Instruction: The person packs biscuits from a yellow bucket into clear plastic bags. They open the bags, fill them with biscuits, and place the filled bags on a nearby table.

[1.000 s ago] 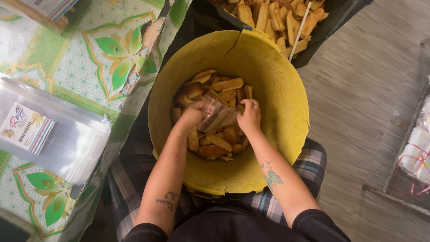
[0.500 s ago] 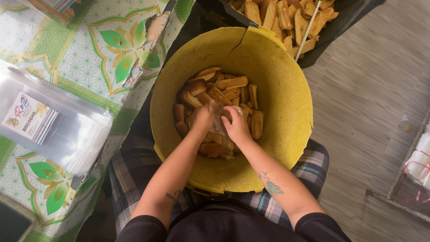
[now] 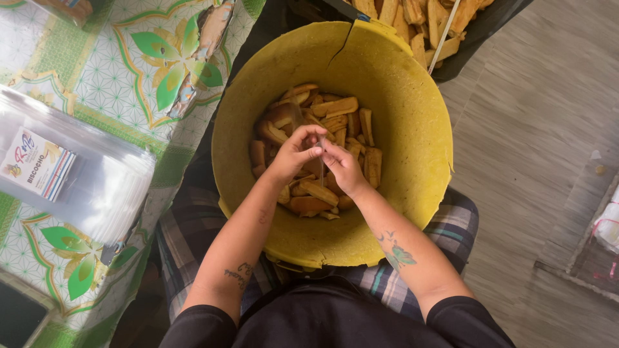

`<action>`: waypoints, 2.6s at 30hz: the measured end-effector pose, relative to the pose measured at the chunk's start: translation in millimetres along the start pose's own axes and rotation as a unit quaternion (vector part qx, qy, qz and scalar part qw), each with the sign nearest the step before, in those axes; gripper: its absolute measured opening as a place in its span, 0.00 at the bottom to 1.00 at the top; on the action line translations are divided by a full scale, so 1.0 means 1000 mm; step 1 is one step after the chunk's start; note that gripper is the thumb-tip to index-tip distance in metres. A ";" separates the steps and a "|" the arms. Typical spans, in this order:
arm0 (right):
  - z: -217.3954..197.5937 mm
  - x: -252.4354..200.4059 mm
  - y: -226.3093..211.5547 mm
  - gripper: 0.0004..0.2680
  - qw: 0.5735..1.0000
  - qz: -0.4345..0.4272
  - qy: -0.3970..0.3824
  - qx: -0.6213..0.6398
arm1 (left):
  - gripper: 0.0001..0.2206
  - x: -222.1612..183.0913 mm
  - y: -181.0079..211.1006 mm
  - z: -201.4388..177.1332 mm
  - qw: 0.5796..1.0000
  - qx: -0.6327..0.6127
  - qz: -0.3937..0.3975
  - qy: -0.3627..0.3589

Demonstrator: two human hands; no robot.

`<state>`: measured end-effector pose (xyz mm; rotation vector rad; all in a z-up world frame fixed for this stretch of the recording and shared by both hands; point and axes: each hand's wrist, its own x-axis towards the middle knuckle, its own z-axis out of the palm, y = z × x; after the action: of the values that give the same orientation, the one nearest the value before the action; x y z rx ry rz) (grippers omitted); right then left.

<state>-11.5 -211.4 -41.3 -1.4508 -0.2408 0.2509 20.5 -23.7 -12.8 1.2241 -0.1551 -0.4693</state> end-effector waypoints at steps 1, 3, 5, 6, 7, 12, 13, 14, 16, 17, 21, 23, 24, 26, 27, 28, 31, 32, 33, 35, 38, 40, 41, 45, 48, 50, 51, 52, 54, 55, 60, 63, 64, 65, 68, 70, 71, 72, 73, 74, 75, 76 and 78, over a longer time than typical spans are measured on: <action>0.000 0.000 0.006 0.18 1.000 -0.004 -0.004 -0.003 | 0.20 0.001 -0.005 -0.001 0.999 0.031 0.015 0.017; 0.000 -0.001 0.017 0.18 1.000 -0.012 -0.013 -0.008 | 0.19 0.001 -0.014 -0.004 0.993 0.099 0.047 0.038; 0.000 -0.003 0.025 0.19 0.996 0.038 -0.007 -0.078 | 0.18 0.002 -0.022 -0.007 0.980 0.176 0.083 0.045; 0.000 -0.003 0.026 0.20 0.992 0.062 -0.004 -0.113 | 0.18 0.003 -0.025 -0.008 0.974 0.206 0.080 0.053; -0.001 -0.001 0.026 0.21 0.995 0.019 -0.020 -0.093 | 0.19 0.005 -0.027 -0.009 0.966 0.236 0.079 0.062; 0.003 0.000 0.013 0.29 0.995 -0.036 -0.059 -0.065 | 0.25 0.005 -0.033 -0.011 0.986 0.157 0.034 0.054; 0.003 0.000 0.010 0.29 0.995 -0.035 -0.057 -0.076 | 0.25 0.005 -0.034 -0.011 0.988 0.144 0.023 0.052; 0.002 0.000 0.009 0.29 0.994 -0.035 -0.055 -0.086 | 0.26 0.006 -0.035 -0.011 0.990 0.132 0.011 0.051; 0.000 0.001 0.007 0.27 0.993 -0.024 -0.049 -0.101 | 0.26 0.008 -0.037 -0.011 0.985 0.163 0.028 0.053; 0.001 0.001 0.009 0.27 0.994 -0.014 -0.043 -0.104 | 0.25 0.007 -0.037 -0.012 0.982 0.179 0.034 0.054; 0.003 0.001 0.016 0.22 0.995 -0.039 -0.039 -0.081 | 0.23 0.008 -0.041 -0.013 0.970 0.229 0.033 0.067; 0.001 0.002 0.018 0.21 0.996 -0.025 -0.035 -0.076 | 0.21 0.010 -0.044 -0.011 0.973 0.219 0.035 0.064; 0.001 0.001 0.020 0.20 0.997 -0.017 -0.033 -0.073 | 0.20 0.009 -0.045 -0.011 0.970 0.229 0.047 0.064; 0.004 0.001 0.021 0.20 0.998 -0.019 -0.030 -0.056 | 0.18 0.007 -0.046 -0.012 0.964 0.249 0.071 0.063; 0.005 0.002 0.021 0.20 0.998 -0.021 -0.029 -0.047 | 0.16 0.006 -0.046 -0.013 0.965 0.245 0.063 0.067; 0.005 0.002 0.021 0.19 0.997 -0.015 -0.024 -0.073 | 0.15 0.006 -0.046 -0.013 0.966 0.241 0.055 0.071; 0.001 0.003 0.023 0.17 0.989 0.003 -0.018 -0.146 | 0.13 0.007 -0.047 -0.013 0.973 0.213 0.034 0.075; 0.001 0.003 0.024 0.16 0.986 0.008 -0.021 -0.168 | 0.13 0.007 -0.047 -0.014 0.976 0.202 0.026 0.075; 0.001 0.003 0.026 0.14 0.981 0.014 -0.025 -0.190 | 0.13 0.007 -0.048 -0.015 0.979 0.188 0.021 0.073; 0.002 0.004 0.032 0.16 0.982 0.015 -0.021 -0.188 | 0.13 0.008 -0.049 -0.017 0.985 0.160 0.009 0.070; 0.004 0.004 0.043 0.21 0.972 -0.005 -0.006 -0.236 | 0.14 0.007 -0.053 -0.019 0.974 0.213 0.031 0.066; -0.001 0.001 0.048 0.24 0.966 -0.019 0.001 -0.257 | 0.14 0.005 -0.060 -0.017 0.966 0.246 0.049 0.055; 0.000 0.003 0.051 0.26 0.967 -0.023 0.001 -0.254 | 0.13 0.005 -0.060 -0.019 0.962 0.261 0.059 0.051; -0.001 0.005 0.051 0.29 0.991 0.024 -0.023 -0.131 | 0.14 0.009 -0.062 -0.023 0.996 0.037 -0.043 0.064; 0.001 0.003 0.048 0.37 0.973 -0.026 -0.058 -0.223 | 0.13 0.008 -0.063 -0.022 0.990 -0.003 -0.112 0.088; 0.003 0.004 0.048 0.36 0.970 0.078 -0.085 -0.216 | 0.09 0.009 -0.062 -0.020 0.992 -0.013 -0.115 0.059; 0.005 0.003 0.049 0.36 0.964 0.130 -0.098 -0.211 | 0.08 0.007 -0.061 -0.021 0.988 -0.029 -0.142 0.052; 0.008 0.003 0.050 0.35 0.971 0.136 -0.102 -0.168 | 0.08 0.005 -0.059 -0.022 0.984 -0.045 -0.168 0.044; 0.010 0.002 0.053 0.34 0.979 0.149 -0.113 -0.083 | 0.08 0.004 -0.061 -0.019 0.983 -0.046 -0.176 0.014; 0.010 0.001 0.053 0.35 0.981 0.137 -0.107 -0.089 | 0.08 0.005 -0.063 -0.017 0.987 -0.031 -0.158 -0.008; 0.017 -0.003 0.050 0.34 0.958 0.222 -0.071 -0.164 | 0.04 0.005 -0.077 -0.015 0.971 0.142 -0.193 0.019; 0.004 0.001 0.043 0.32 0.937 0.321 -0.092 0.100 | 0.04 0.011 -0.083 -0.022 0.971 0.101 -0.213 0.048; -0.001 0.002 0.042 0.31 0.935 0.325 -0.093 0.109 | 0.05 0.012 -0.084 -0.025 0.970 0.069 -0.228 0.053; -0.002 0.004 0.042 0.30 0.932 0.328 -0.095 0.119 | 0.05 0.013 -0.084 -0.027 0.968 0.039 -0.243 0.057; 0.000 0.005 0.048 0.28 0.959 0.279 -0.041 0.009 | 0.10 0.015 -0.084 -0.028 0.964 0.038 -0.253 0.070; 0.006 0.001 0.054 0.23 0.969 0.215 0.021 -0.123 | 0.17 0.016 -0.085 -0.022 0.968 0.086 -0.225 0.076; 0.012 -0.001 0.058 0.18 0.963 0.180 0.056 -0.194 | 0.22 0.015 -0.086 -0.020 0.968 0.108 -0.212 0.079; 0.017 -0.002 0.062 0.14 0.950 0.144 0.090 -0.263 | 0.25 0.014 -0.086 -0.021 0.966 0.140 -0.204 0.068; 0.018 -0.003 0.064 0.11 0.953 0.137 0.086 -0.257 | 0.30 0.014 -0.087 -0.021 0.964 0.169 -0.196 0.056; 0.020 -0.004 0.066 0.07 0.956 0.131 0.083 -0.251 | 0.37 0.013 -0.089 -0.021 0.961 0.199 -0.187 0.044; 0.016 -0.004 0.066 0.05 0.958 0.123 0.079 -0.248 | 0.37 0.015 -0.092 -0.020 0.962 0.199 -0.180 0.054; 0.015 -0.002 0.066 0.05 0.954 0.129 0.087 -0.256 | 0.38 0.016 -0.095 -0.020 0.962 0.199 -0.174 0.064; 0.011 0.000 0.062 0.04 0.945 0.145 0.102 -0.274 | 0.38 0.017 -0.104 -0.019 0.965 0.177 -0.176 0.082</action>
<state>-16.0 -194.9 -101.7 -2.0552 0.0852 0.2820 15.9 -41.1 -118.2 1.6471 0.1312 -0.6645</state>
